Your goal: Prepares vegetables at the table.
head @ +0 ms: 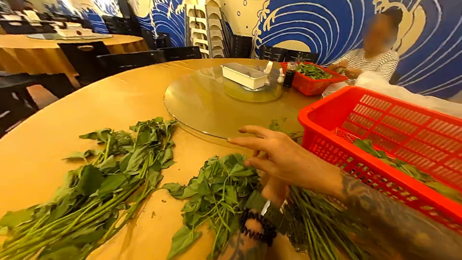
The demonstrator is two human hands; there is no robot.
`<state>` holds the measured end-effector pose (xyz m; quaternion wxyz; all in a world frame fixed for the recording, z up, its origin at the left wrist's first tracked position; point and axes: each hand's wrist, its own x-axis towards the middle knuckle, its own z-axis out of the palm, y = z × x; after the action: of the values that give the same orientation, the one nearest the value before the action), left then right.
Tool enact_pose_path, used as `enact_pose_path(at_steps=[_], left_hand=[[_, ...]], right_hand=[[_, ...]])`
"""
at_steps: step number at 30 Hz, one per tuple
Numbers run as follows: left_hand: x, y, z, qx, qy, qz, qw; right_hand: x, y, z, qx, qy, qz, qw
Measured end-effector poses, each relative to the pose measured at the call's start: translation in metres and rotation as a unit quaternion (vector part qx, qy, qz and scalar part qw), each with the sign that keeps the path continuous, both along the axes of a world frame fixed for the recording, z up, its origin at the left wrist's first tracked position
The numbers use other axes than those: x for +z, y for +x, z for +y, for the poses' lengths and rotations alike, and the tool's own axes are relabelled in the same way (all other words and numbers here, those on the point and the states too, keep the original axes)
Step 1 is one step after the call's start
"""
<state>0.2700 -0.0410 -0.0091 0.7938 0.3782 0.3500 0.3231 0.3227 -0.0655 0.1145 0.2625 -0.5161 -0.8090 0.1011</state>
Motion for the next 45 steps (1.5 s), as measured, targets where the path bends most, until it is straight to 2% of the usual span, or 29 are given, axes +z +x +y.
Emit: enact_pose_path(at_steps=[2,5,7,9,11,15,19,22,24,28,30,32,35,38,41,43,45], left_hand=[[0.037,-0.005,-0.016,0.01,0.009,0.015,1.0],[0.044,-0.007,-0.026,-0.039,0.038,0.057,0.997],[0.044,-0.013,-0.028,-0.088,0.025,0.102,0.991],[0.045,-0.024,-0.032,-0.113,0.025,0.131,0.985],[0.046,-0.038,-0.04,-0.129,0.039,0.155,0.979],[0.042,-0.058,-0.056,-0.156,0.041,0.177,0.971],[0.036,-0.05,-0.077,-0.153,-0.001,0.156,0.976],[0.037,-0.03,-0.092,-0.148,0.039,0.139,0.978],[0.038,-0.016,-0.098,-0.152,0.053,0.12,0.98],[0.03,0.0,-0.09,-0.194,0.059,0.072,0.977],[0.028,-0.003,-0.08,-0.234,0.049,0.035,0.97],[0.029,-0.013,-0.068,-0.269,0.044,0.01,0.962],[0.041,-0.042,-0.05,-0.291,0.053,0.019,0.955],[0.059,-0.086,-0.034,-0.242,0.125,0.032,0.962],[0.069,-0.136,-0.013,-0.096,0.203,0.038,0.974],[0.067,-0.169,0.004,0.015,0.256,0.103,0.961],[0.056,-0.196,0.023,0.093,0.315,0.216,0.92]], right_hand=[[0.006,0.013,-0.01,-0.023,0.035,0.001,0.999],[0.003,0.049,-0.049,-0.057,0.019,-0.022,0.998],[-0.01,0.072,-0.085,-0.112,-0.073,-0.047,0.99],[-0.021,0.087,-0.12,-0.174,-0.211,-0.053,0.96],[-0.037,0.095,-0.152,-0.212,-0.276,-0.03,0.937],[-0.07,0.086,-0.194,-0.262,-0.236,0.03,0.935],[-0.091,0.064,-0.192,-0.321,-0.225,0.03,0.92],[-0.109,0.061,-0.188,-0.336,-0.124,0.013,0.934],[-0.114,0.065,-0.187,-0.362,-0.075,-0.002,0.929],[-0.095,0.069,-0.185,-0.419,-0.16,-0.009,0.894],[-0.084,0.062,-0.179,-0.406,-0.146,-0.002,0.902],[-0.081,0.05,-0.168,-0.363,-0.084,0.001,0.928],[-0.086,0.027,-0.143,-0.296,-0.015,-0.013,0.955],[-0.086,0.006,-0.111,-0.231,-0.017,0.009,0.973],[-0.081,-0.007,-0.078,-0.167,-0.128,0.099,0.973],[-0.08,-0.012,-0.063,-0.149,-0.243,0.19,0.939],[-0.076,-0.016,-0.053,-0.162,-0.338,0.268,0.887]])
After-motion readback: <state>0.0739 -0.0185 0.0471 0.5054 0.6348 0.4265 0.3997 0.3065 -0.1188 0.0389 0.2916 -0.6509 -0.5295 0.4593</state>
